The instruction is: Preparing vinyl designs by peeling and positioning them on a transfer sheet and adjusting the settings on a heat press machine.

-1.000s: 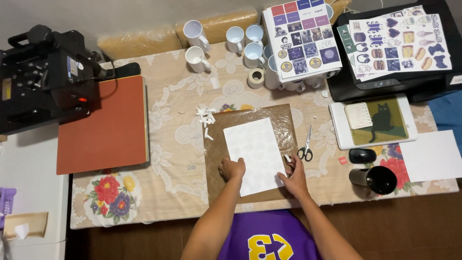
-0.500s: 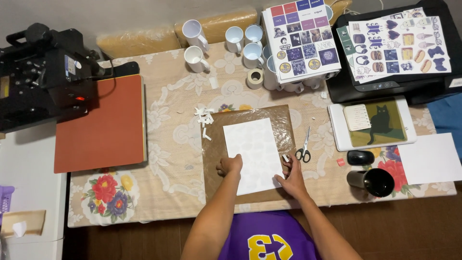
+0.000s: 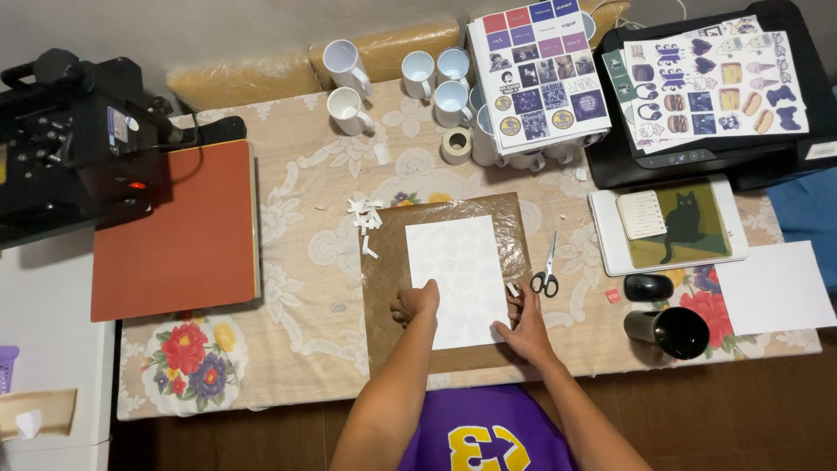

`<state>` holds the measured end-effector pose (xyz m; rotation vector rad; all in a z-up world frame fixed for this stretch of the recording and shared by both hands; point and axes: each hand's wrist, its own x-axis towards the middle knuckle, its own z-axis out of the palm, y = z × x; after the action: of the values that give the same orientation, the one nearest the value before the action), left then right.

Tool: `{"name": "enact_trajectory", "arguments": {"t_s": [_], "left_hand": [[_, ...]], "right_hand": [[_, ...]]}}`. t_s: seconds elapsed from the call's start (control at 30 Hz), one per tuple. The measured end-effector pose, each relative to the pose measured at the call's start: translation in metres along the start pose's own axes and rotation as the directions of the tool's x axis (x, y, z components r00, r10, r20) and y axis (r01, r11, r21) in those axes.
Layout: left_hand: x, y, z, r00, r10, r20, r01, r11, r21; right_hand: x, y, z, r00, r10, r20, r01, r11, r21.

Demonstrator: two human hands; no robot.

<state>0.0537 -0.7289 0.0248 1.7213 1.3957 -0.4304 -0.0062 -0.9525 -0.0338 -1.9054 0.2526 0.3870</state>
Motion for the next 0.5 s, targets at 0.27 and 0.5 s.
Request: {"name": "enact_trajectory", "arguments": {"t_s": [0.27,0.5], "left_hand": [[0.040,-0.017,0.036,1.000,0.005,0.001,-0.005,1.000,-0.022],[0.030,-0.010,0.027,1.000,0.011,0.000,-0.011,0.997,0.081]], "right_hand": [[-0.003,-0.009,-0.001,0.999,0.036,0.005,-0.036,0.999,-0.018],[-0.005,0.003,0.005,0.996,-0.010,-0.085,0.011,1.000,0.010]]}}
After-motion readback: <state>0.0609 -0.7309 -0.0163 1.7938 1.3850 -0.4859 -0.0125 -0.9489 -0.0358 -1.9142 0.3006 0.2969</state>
